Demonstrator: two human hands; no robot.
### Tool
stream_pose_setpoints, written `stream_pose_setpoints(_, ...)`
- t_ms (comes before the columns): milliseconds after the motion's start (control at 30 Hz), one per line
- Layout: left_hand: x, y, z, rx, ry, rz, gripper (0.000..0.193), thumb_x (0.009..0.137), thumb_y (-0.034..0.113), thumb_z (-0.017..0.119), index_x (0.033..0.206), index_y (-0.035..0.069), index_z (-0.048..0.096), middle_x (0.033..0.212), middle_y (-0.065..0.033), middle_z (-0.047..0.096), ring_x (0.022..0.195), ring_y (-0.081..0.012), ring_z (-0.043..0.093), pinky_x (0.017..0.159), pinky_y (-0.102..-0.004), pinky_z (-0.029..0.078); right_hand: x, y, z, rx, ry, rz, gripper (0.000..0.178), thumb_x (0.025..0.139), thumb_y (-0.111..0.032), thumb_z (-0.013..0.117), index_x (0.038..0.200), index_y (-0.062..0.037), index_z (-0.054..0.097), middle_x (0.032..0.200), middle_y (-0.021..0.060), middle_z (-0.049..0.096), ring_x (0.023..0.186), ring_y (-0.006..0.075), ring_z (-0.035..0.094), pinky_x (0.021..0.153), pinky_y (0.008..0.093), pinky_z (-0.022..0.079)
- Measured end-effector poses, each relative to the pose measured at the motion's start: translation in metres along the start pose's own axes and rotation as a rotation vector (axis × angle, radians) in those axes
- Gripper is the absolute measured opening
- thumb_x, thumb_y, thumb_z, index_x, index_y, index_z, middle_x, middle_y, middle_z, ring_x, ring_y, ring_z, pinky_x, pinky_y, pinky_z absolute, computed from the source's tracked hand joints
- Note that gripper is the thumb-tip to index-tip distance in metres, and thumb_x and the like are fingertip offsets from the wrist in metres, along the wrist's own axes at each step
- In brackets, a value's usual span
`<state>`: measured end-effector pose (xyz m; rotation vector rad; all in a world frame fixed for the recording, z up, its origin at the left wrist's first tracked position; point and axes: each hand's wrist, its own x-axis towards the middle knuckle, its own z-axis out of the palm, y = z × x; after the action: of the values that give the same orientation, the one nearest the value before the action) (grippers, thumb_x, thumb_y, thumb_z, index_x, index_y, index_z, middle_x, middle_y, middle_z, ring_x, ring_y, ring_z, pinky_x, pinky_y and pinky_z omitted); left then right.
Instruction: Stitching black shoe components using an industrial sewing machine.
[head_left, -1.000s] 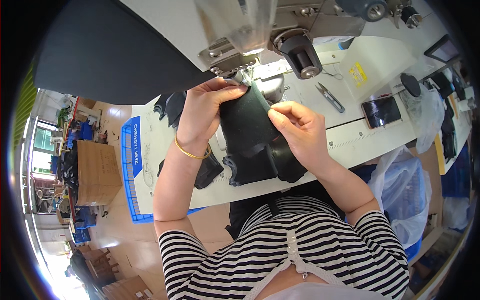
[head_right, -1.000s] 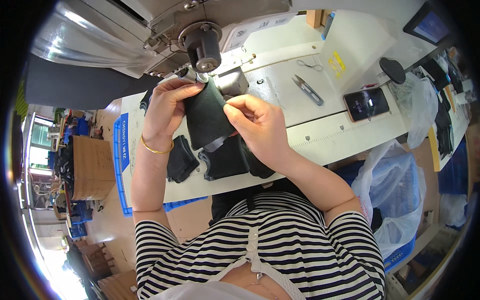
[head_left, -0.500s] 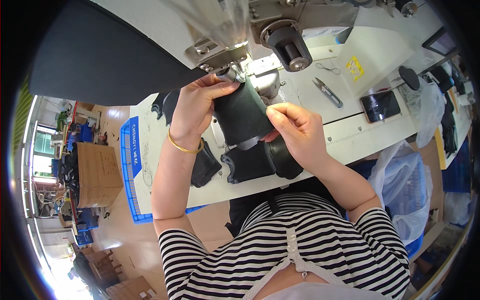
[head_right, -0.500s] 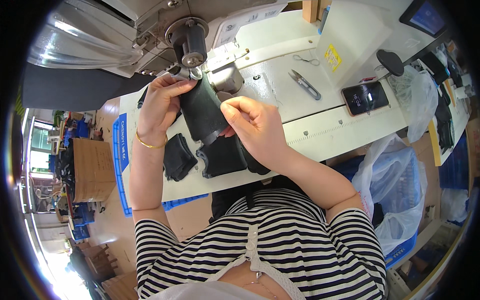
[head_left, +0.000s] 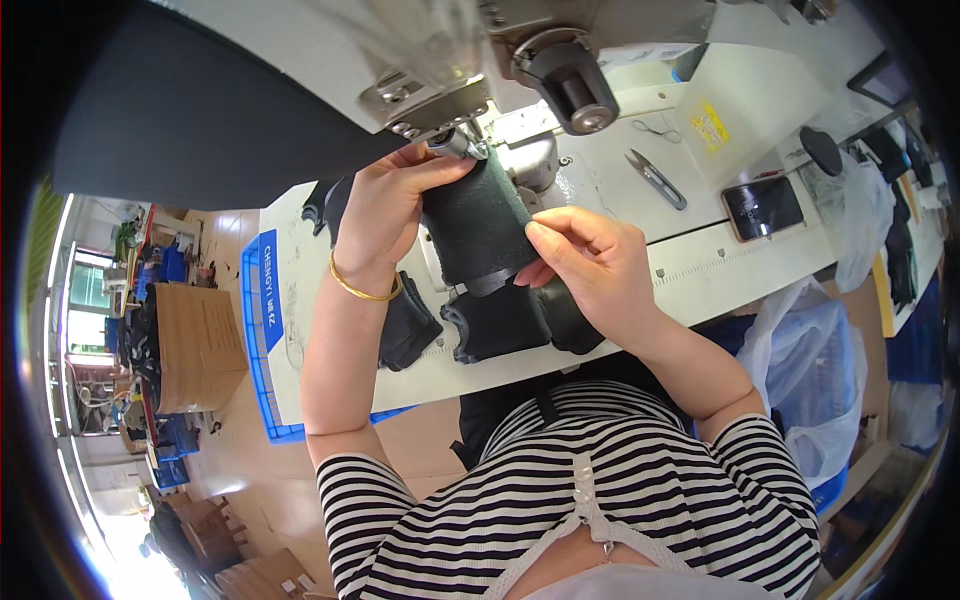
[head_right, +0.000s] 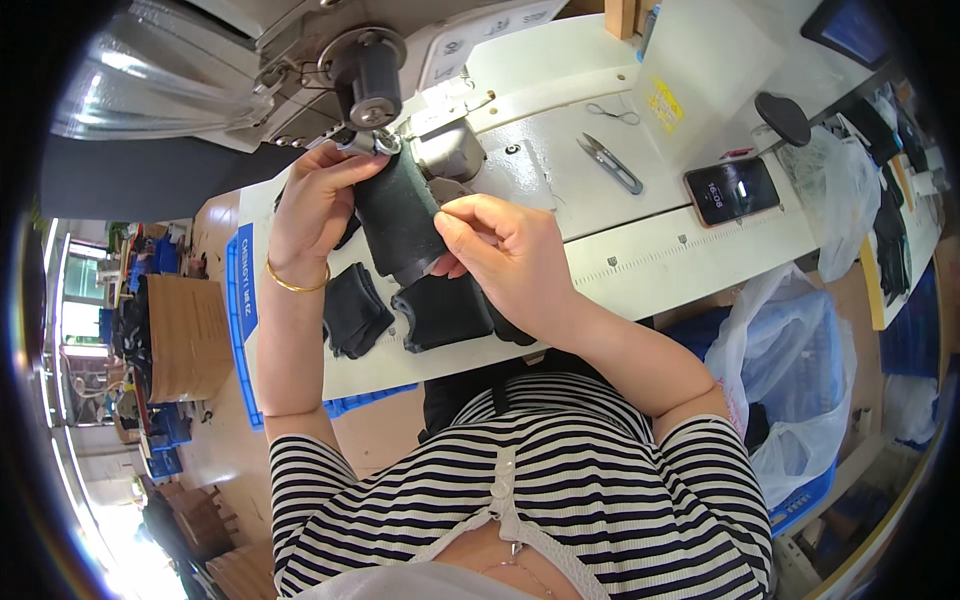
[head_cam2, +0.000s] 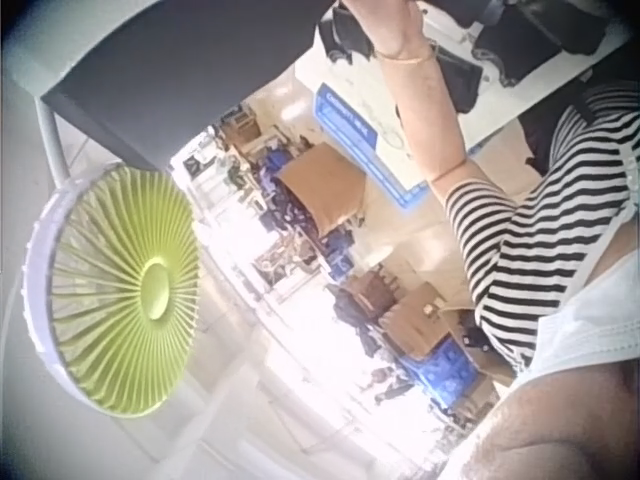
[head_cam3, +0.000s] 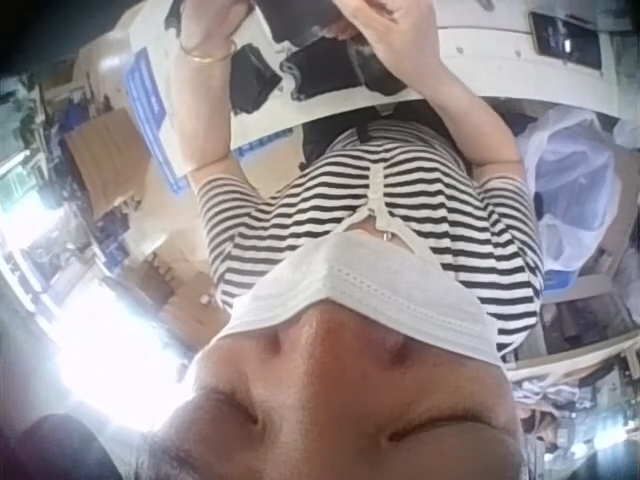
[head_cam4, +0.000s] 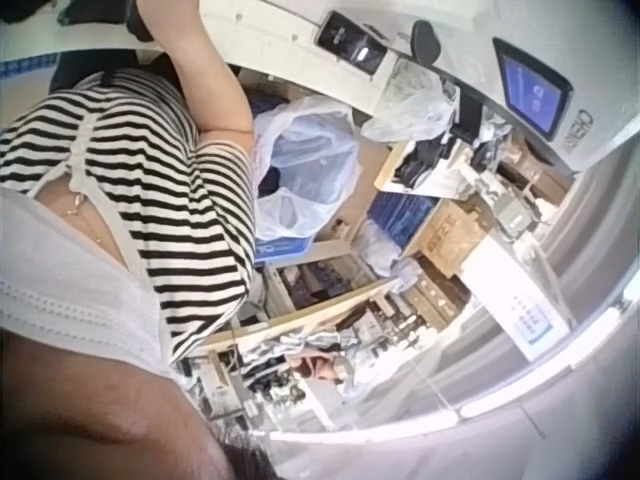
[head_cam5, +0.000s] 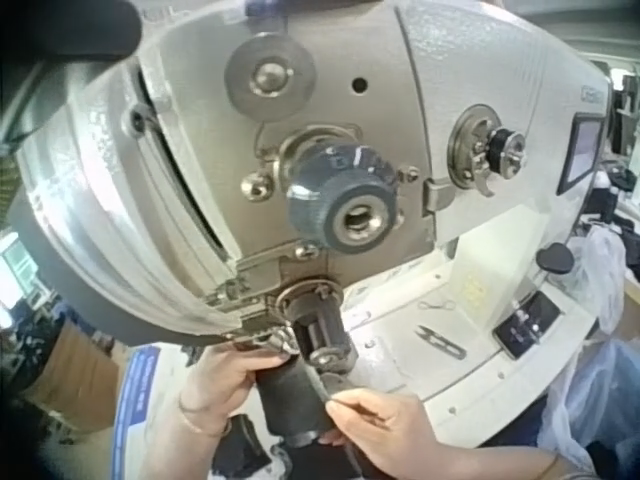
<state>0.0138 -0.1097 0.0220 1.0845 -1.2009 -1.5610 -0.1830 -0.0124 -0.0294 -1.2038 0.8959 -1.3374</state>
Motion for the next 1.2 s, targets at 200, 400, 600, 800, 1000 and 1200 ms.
stream_pose_setpoints(200, 0.001, 0.003, 0.001, 0.003, 0.047, 0.013, 0.012, 0.081, -0.007, 0.067, 0.093, -0.006, 0.067, 0.091, -0.0112, 0.07, 0.086, -0.0171, 0.066, 0.08, -0.0275, 0.051, 0.002, 0.0, 0.006, 0.048, 0.007, 0.002, 0.019, 0.097, -0.013, 0.058, 0.098, 0.0051, 0.066, 0.075, 0.0057, 0.068, 0.071, 0.0115, 0.069, 0.064, 0.0231, 0.054)
stream_pose_setpoints(400, 0.018, -0.002, -0.012, -0.09, -0.006, 0.006, 0.021, 0.081, -0.009, 0.064, 0.102, -0.006, 0.067, 0.098, -0.0118, 0.07, 0.091, -0.0194, 0.066, 0.083, -0.0295, 0.052, 0.009, 0.001, 0.005, 0.056, -0.02, -0.006, 0.02, 0.099, -0.012, 0.058, 0.104, 0.0058, 0.066, 0.083, 0.0089, 0.069, 0.072, 0.0154, 0.07, 0.064, 0.0244, 0.056)
stream_pose_setpoints(600, 0.037, -0.01, -0.024, -0.127, -0.014, 0.052, 0.024, 0.083, -0.007, 0.063, 0.107, -0.001, 0.066, 0.103, -0.0099, 0.07, 0.095, -0.0181, 0.066, 0.085, -0.0293, 0.052, 0.02, 0.001, 0.01, 0.147, 0.009, 0.021, 0.018, 0.097, -0.012, 0.059, 0.098, 0.0049, 0.067, 0.077, 0.0063, 0.068, 0.069, 0.0099, 0.068, 0.064, 0.0226, 0.054)
stream_pose_setpoints(800, 0.061, -0.013, -0.067, -0.068, -0.196, -0.003, 0.023, 0.088, -0.005, 0.057, 0.108, 0.003, 0.067, 0.103, -0.0065, 0.069, 0.093, -0.0152, 0.064, 0.08, -0.0264, 0.05, 0.029, 0.007, 0.019, 0.203, 0.026, -0.005, 0.018, 0.097, -0.012, 0.06, 0.1, 0.0052, 0.067, 0.076, 0.0061, 0.068, 0.068, 0.0104, 0.068, 0.062, 0.0229, 0.055)
stream_pose_setpoints(1000, 0.024, -0.027, -0.045, 1.189, 0.188, 0.567, 0.035, 0.088, 0.006, 0.061, 0.121, -0.005, 0.06, 0.118, -0.0117, 0.065, 0.104, -0.0155, 0.059, 0.091, -0.027, 0.044, 0.031, 0.006, 0.017, 0.17, 0.007, -0.021, 0.018, 0.096, -0.011, 0.061, 0.101, 0.0055, 0.067, 0.077, 0.0064, 0.068, 0.069, 0.0107, 0.069, 0.063, 0.0222, 0.055)
stream_pose_setpoints(1200, -0.035, -0.039, 0.017, 0.85, 0.183, 0.883, 0.044, 0.064, 0.01, 0.083, 0.102, 0.001, 0.063, 0.105, -0.0137, 0.058, 0.103, -0.0266, 0.058, 0.091, -0.0338, 0.046, 0.026, 0.007, 0.01, 0.145, -0.016, -0.002, 0.02, 0.095, -0.01, 0.062, 0.106, 0.0062, 0.065, 0.084, 0.0069, 0.069, 0.075, 0.0099, 0.068, 0.068, 0.0222, 0.055)
